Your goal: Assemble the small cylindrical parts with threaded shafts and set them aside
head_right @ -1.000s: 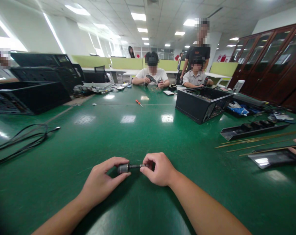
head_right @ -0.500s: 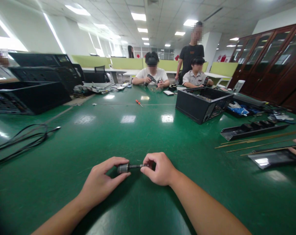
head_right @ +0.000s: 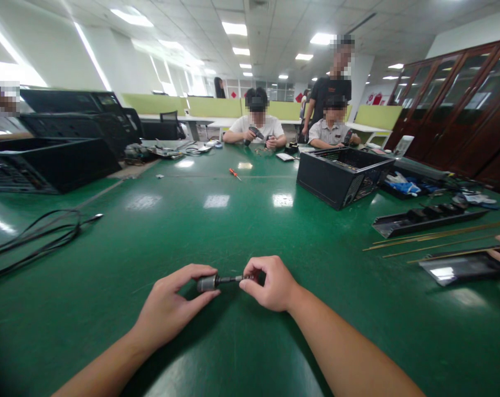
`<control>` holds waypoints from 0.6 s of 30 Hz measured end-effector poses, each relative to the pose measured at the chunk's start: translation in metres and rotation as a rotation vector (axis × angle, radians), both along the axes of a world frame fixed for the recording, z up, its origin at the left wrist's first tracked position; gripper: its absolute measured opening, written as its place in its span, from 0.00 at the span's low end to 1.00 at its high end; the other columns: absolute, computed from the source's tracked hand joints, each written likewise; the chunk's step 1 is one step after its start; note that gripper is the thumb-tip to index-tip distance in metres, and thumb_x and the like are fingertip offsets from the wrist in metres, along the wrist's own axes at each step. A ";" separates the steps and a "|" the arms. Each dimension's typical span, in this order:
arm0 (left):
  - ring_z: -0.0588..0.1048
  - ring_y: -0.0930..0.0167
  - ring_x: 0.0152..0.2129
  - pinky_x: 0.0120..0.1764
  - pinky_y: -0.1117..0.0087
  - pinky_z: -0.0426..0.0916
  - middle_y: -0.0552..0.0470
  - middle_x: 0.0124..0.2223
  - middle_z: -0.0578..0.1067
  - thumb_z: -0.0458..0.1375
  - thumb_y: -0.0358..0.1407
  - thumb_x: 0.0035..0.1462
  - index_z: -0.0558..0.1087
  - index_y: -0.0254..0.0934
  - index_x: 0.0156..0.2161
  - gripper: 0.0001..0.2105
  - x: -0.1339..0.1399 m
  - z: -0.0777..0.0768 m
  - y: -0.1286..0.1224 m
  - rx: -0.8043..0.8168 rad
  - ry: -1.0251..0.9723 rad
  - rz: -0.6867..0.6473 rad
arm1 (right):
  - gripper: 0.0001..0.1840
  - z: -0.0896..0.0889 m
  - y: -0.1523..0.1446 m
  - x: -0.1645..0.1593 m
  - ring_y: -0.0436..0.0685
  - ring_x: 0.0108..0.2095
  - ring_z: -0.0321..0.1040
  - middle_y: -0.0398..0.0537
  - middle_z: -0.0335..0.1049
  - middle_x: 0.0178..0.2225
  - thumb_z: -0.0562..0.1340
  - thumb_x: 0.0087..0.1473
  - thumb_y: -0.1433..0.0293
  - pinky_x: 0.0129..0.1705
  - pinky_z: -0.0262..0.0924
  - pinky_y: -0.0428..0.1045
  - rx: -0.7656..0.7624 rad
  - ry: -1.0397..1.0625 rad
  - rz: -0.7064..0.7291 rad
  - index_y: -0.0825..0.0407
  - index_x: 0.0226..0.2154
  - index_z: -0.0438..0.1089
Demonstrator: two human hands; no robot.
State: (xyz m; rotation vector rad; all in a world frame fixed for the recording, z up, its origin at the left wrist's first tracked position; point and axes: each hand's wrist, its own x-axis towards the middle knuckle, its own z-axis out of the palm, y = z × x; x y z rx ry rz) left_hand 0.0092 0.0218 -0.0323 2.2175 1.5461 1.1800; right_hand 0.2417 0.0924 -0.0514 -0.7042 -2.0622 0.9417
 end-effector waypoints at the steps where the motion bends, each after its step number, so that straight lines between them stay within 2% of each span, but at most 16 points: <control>1: 0.78 0.71 0.36 0.42 0.71 0.71 0.56 0.39 0.80 0.67 0.33 0.51 0.76 0.43 0.43 0.13 0.000 -0.001 0.000 -0.001 0.000 0.001 | 0.06 0.000 0.000 0.000 0.51 0.27 0.65 0.43 0.69 0.24 0.65 0.51 0.68 0.33 0.58 0.46 -0.001 0.001 0.000 0.54 0.27 0.70; 6: 0.78 0.71 0.37 0.42 0.71 0.71 0.57 0.40 0.79 0.67 0.34 0.52 0.75 0.44 0.43 0.13 -0.002 -0.001 0.000 -0.004 -0.009 0.009 | 0.06 0.000 0.004 0.003 0.52 0.27 0.64 0.43 0.68 0.24 0.65 0.50 0.69 0.32 0.58 0.47 -0.037 0.044 -0.001 0.54 0.26 0.70; 13: 0.76 0.68 0.37 0.42 0.67 0.70 0.54 0.39 0.77 0.66 0.39 0.52 0.76 0.43 0.43 0.12 -0.006 0.004 0.001 -0.008 -0.036 0.080 | 0.12 -0.012 0.022 0.006 0.51 0.21 0.65 0.45 0.71 0.22 0.65 0.50 0.62 0.26 0.58 0.46 -0.418 0.382 -0.004 0.54 0.25 0.68; 16: 0.76 0.66 0.38 0.44 0.64 0.70 0.52 0.41 0.78 0.66 0.43 0.52 0.76 0.42 0.44 0.15 -0.006 0.006 0.002 -0.095 -0.117 0.161 | 0.18 -0.016 0.025 0.002 0.50 0.19 0.64 0.47 0.71 0.21 0.62 0.53 0.57 0.25 0.58 0.46 -0.488 0.371 -0.012 0.55 0.23 0.69; 18: 0.77 0.64 0.42 0.49 0.61 0.70 0.49 0.45 0.79 0.64 0.46 0.52 0.74 0.41 0.50 0.21 -0.007 0.007 0.003 -0.160 -0.246 0.206 | 0.24 -0.017 0.025 -0.001 0.50 0.17 0.62 0.46 0.68 0.18 0.58 0.56 0.52 0.21 0.56 0.46 -0.531 0.331 -0.004 0.54 0.22 0.67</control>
